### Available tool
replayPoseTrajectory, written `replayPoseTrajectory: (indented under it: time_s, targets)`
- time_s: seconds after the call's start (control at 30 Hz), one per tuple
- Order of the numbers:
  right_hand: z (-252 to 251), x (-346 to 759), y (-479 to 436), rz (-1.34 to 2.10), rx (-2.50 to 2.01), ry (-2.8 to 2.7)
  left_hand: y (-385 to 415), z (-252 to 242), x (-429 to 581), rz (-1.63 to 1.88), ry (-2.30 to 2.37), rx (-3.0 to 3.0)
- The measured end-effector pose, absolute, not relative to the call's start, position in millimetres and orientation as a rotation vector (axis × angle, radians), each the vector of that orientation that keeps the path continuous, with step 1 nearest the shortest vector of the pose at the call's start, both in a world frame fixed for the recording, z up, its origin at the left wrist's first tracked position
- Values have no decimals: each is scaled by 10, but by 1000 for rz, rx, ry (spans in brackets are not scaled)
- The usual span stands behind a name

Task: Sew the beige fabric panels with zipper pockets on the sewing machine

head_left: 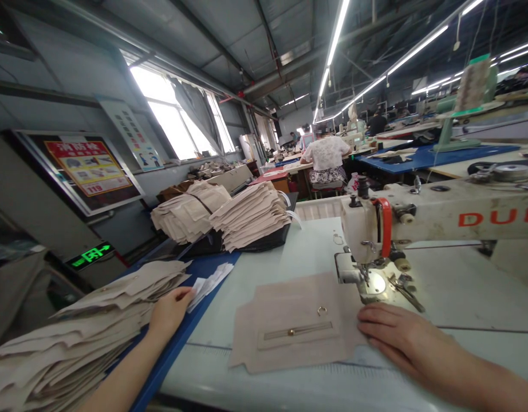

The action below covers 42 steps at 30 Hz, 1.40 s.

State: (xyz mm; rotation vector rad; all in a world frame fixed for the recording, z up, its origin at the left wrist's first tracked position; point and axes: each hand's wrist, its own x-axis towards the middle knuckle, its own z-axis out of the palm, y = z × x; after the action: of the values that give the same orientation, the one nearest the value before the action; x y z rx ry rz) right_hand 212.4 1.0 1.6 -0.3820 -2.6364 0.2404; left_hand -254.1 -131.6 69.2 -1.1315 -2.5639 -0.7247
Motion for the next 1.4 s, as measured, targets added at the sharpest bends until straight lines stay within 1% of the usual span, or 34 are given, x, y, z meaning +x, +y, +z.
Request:
replayPoseTrajectory:
  time_s: [0.13,0.27,0.33,0.43,0.53,0.63,0.73,0.93,1.1,1.17,1.23,1.33,1.4]
  targets:
    - [34,2120,7,258,-394,-2650,-1306,757,-2468,-706,-2466,-1086]
    - [41,2120,4,290,-408,-2661,-1203,764,-2182,-726,-2248,-1320]
    - [39,2117,4,309,-417,-2657,-1112,697,-1890,-720,-1993,-1620]
    - [39,2111,8,317,-415,-2648,-935,495,-1295,-719,-1490,-2038]
    - [48,2111,14,323,-378,-2621,-739,234,-721,-736,-1259,-2228]
    - [42,2126,27,314,-315,-2596,-565,33,-404,-782,-1233,-2331]
    - [16,2141,47,250,-275,-2625,-422,-50,-376,-861,-1236,-2359]
    - [41,2123,48,138,-278,-2693,-330,-8,-476,-870,-1179,-2383]
    - [73,2121,36,128,-287,-2707,-268,19,-285,-906,-1214,-2347]
    - [65,2123,38,132,-284,-2711,-208,19,-189,-845,-1192,-2371]
    - [56,2126,41,140,-285,-2713,-153,17,-119,-693,-1204,-2412]
    - [49,2133,48,152,-298,-2720,-111,24,-85,-442,-1318,-2472]
    - [47,2137,54,153,-298,-2732,-108,40,-95,-337,-1401,-2507]
